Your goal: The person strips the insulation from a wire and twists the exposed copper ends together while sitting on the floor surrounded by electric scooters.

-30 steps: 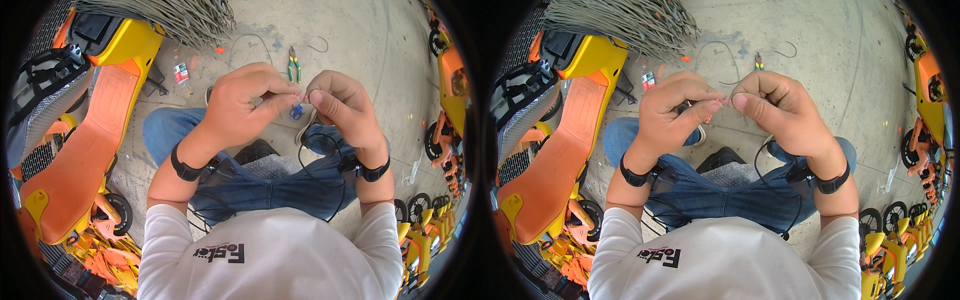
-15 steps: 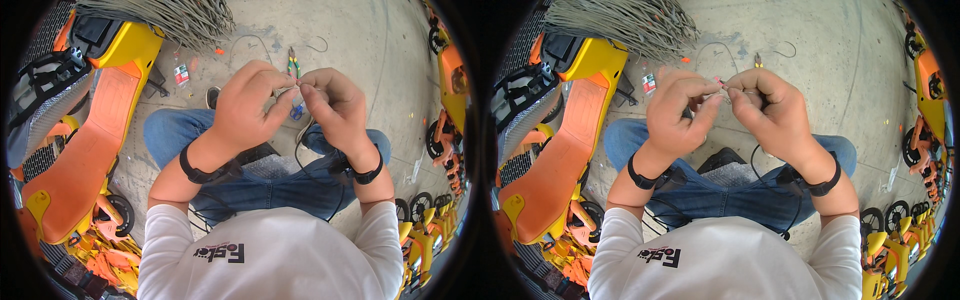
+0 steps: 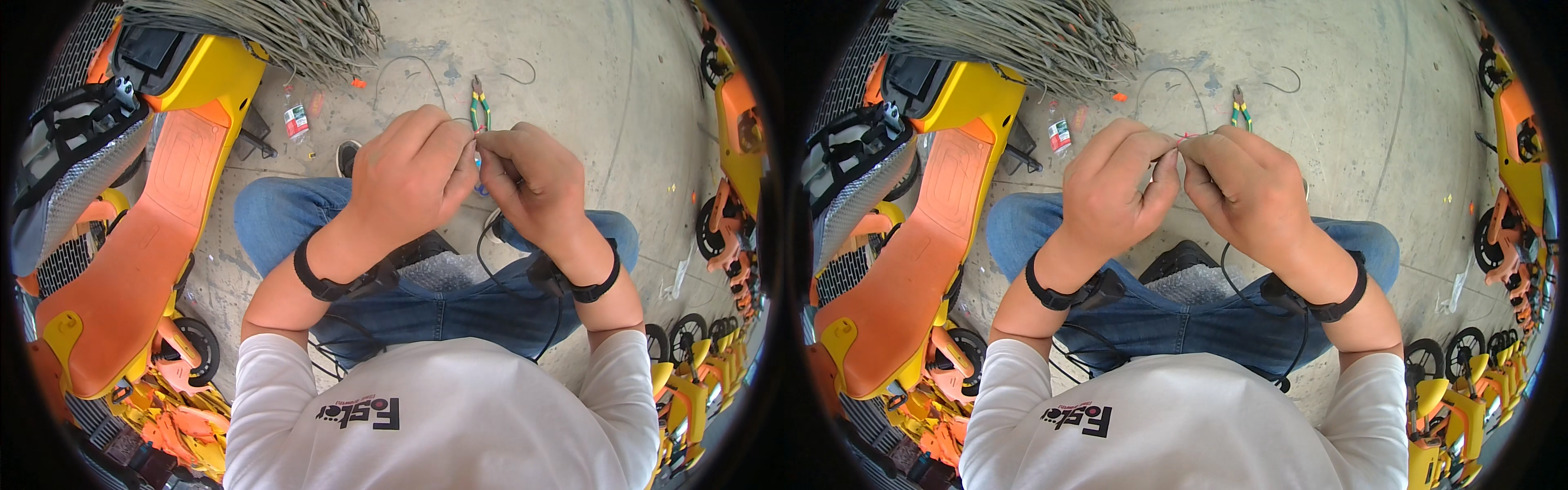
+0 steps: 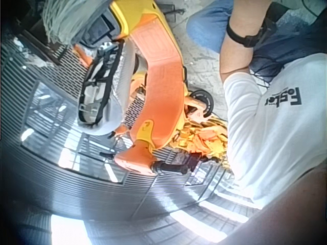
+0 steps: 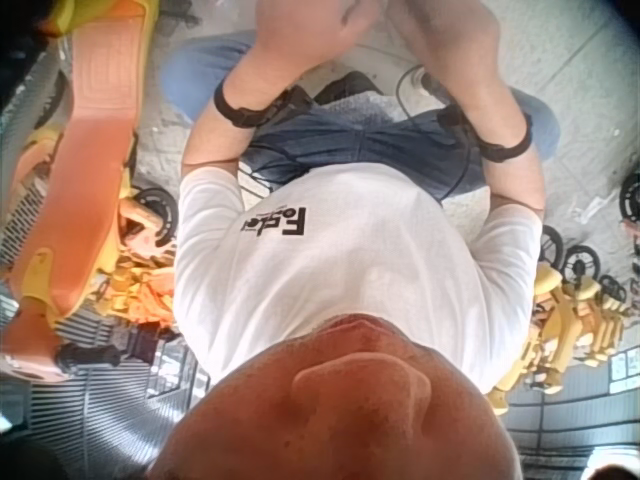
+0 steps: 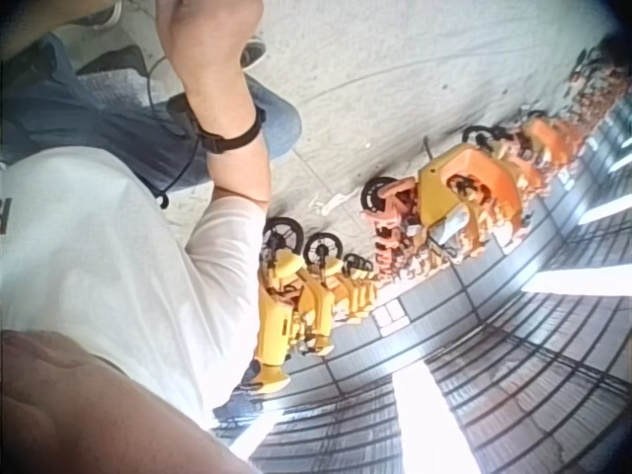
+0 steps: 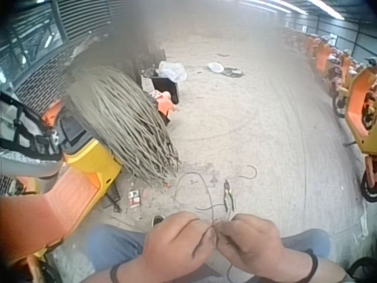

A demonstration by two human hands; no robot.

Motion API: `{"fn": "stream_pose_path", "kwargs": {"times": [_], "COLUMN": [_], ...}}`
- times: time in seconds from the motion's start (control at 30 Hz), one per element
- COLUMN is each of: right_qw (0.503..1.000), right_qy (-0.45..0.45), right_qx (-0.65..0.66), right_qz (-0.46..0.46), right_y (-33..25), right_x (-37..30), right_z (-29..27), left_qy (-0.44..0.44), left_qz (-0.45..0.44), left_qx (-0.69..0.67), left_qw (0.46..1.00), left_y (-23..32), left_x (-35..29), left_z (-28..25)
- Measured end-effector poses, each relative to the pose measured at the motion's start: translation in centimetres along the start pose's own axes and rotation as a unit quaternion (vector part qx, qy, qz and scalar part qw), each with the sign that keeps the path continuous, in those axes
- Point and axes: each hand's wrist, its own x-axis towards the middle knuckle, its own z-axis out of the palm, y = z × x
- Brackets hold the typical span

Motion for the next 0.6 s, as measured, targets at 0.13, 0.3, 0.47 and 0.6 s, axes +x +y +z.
{"fn": "stream_pose_path", "kwargs": {"times": [0.13, 0.3, 0.47, 0.6], "right_qw": [0.999, 0.999, 0.994, 0.988], "right_qy": [-0.023, -0.033, -0.028, -0.051], "right_qx": [-0.019, -0.006, 0.078, 0.087], "right_qz": [-0.024, -0.016, 0.067, 0.119], "right_y": [-0.04, -0.43, -0.41, -0.79], "right_x": [0.00, 0.09, -0.13, 0.12], "right_z": [-0.18, -0.27, -0.16, -0.76], "left_qy": [-0.013, 0.023, 0.002, -0.003], "left_qz": [0.007, -0.009, -0.057, -0.121], "left_qx": [0.022, -0.024, -0.030, -0.055], "left_qw": [1.000, 0.999, 0.998, 0.991], "left_y": [-0.08, -0.33, -0.39, -0.58], "left_x": [0.15, 0.27, 0.31, 0.45], "left_z": [-0.29, -0.15, -0.60, -0.82]}}
